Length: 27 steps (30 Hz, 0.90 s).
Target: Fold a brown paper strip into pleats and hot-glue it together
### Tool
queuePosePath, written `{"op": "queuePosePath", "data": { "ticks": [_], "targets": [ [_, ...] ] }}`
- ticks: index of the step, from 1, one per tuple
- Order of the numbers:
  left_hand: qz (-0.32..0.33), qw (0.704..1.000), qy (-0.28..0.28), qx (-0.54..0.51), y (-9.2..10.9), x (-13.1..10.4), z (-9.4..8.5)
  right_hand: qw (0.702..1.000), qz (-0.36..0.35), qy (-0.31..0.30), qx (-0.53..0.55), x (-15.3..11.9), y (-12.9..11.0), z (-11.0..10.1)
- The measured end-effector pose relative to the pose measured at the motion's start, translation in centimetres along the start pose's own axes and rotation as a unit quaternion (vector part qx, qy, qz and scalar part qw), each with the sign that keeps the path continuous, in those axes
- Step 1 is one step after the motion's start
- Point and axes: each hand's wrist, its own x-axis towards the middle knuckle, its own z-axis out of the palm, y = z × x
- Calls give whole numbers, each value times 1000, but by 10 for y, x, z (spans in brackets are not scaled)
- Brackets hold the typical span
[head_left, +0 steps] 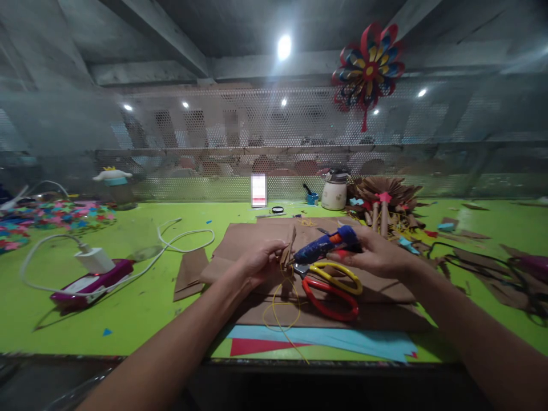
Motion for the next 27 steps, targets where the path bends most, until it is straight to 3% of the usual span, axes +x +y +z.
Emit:
{"op": "queuePosePath", "data": {
  "ticks": [6, 15, 27],
  "targets": [
    [-7, 1000, -8, 2, 1, -2, 2, 999, 19, 34, -16, 4, 1, -3],
    [-8, 1000, -23, 4, -1, 0, -2, 998, 57, -4, 33, 4, -1, -6],
    [-2, 1000, -13, -16, -1, 0, 1, 998, 26, 48, -34, 4, 1, -4]
  ]
}}
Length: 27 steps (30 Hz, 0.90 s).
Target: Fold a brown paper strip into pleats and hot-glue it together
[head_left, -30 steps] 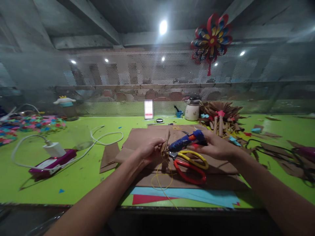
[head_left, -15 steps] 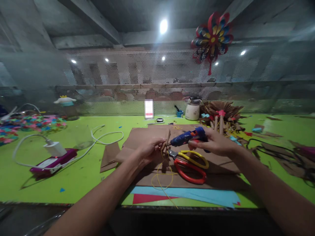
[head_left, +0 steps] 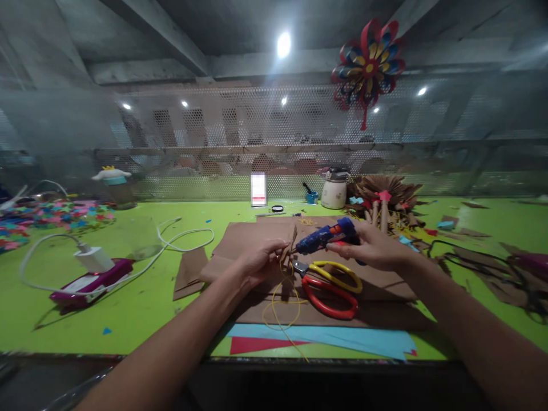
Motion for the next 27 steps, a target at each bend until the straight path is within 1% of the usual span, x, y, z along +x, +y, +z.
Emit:
{"op": "queuePosePath", "data": {
  "ticks": [7, 14, 21, 23, 27],
  "targets": [
    [1, 1000, -14, 18, 0, 1, -2, 1000, -13, 4, -10, 0, -1, 0],
    [-2, 999, 5, 39, 1, 0, 0, 999, -11, -32, 8, -2, -4, -1],
    [6, 999, 14, 43, 1, 0, 1, 999, -14, -41, 12, -3, -3, -1],
    [7, 999, 14, 44, 1, 0, 1, 999, -15, -35, 13, -3, -2, 0],
    [4, 999, -11, 33, 1, 0, -1, 1000, -12, 0, 9, -1, 0, 0]
  ]
}}
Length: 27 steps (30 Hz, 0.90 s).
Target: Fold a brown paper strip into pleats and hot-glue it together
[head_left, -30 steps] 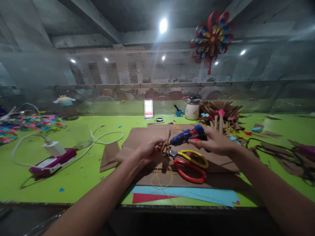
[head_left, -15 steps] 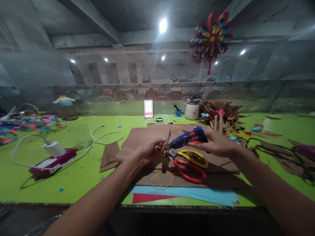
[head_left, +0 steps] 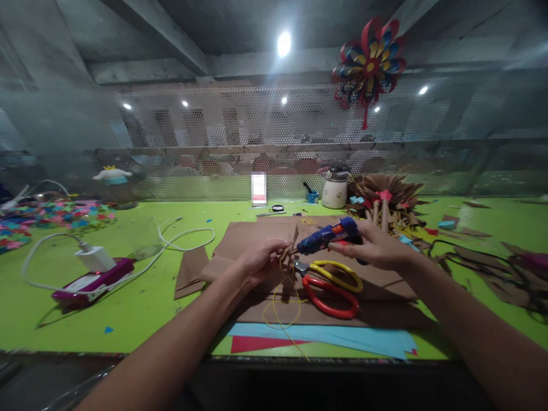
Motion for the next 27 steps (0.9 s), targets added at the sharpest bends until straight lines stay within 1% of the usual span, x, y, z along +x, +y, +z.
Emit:
{"op": "queuePosePath", "data": {
  "ticks": [5, 7, 11, 17, 23, 27],
  "targets": [
    [-8, 1000, 10, -9, 1, 0, -2, 999, 4, 33, -17, 2, 1, 1],
    [-4, 1000, 8, -3, 1, 0, -2, 999, 3, 35, -19, 2, 0, 2],
    [6, 1000, -3, -4, 1, -1, -1, 1000, 5, 22, 3, 1, 0, 5],
    [-11, 999, -26, -22, 2, 0, -1, 999, 14, 26, 34, 0, 3, 7],
    [-23, 999, -15, -28, 3, -1, -1, 997, 15, -4, 74, 0, -3, 8],
    [-16, 999, -14, -32, 3, -1, -1, 996, 12, -20, 87, 0, -4, 8]
  ]
}}
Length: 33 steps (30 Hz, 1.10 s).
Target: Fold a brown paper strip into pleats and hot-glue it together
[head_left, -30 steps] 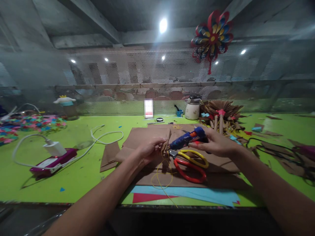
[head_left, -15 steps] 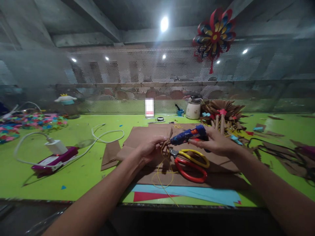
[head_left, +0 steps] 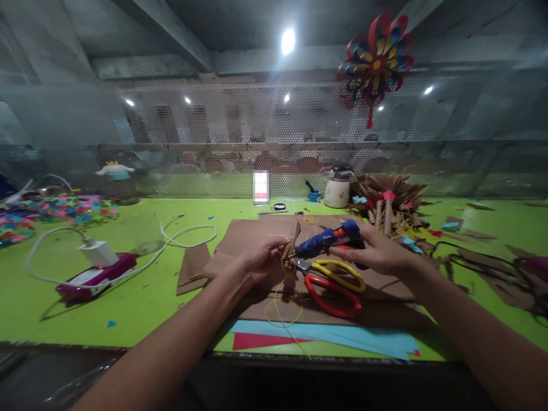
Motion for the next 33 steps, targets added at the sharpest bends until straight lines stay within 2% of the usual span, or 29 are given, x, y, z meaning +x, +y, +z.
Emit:
{"op": "queuePosePath", "data": {
  "ticks": [8, 18, 28, 33],
  "targets": [
    [11, 1000, 10, 5, 0, -2, 2, 997, -7, 51, -60, 3, 6, -5],
    [-13, 1000, -10, -3, 0, 0, 1, 999, -15, 40, -5, -1, 1, 2],
    [-8, 1000, -3, 7, 1, 2, -3, 999, 20, 0, 35, -2, 2, 3],
    [30, 999, 9, 43, 0, 0, 0, 1000, 9, 18, -2, 0, 4, -2]
  ]
}}
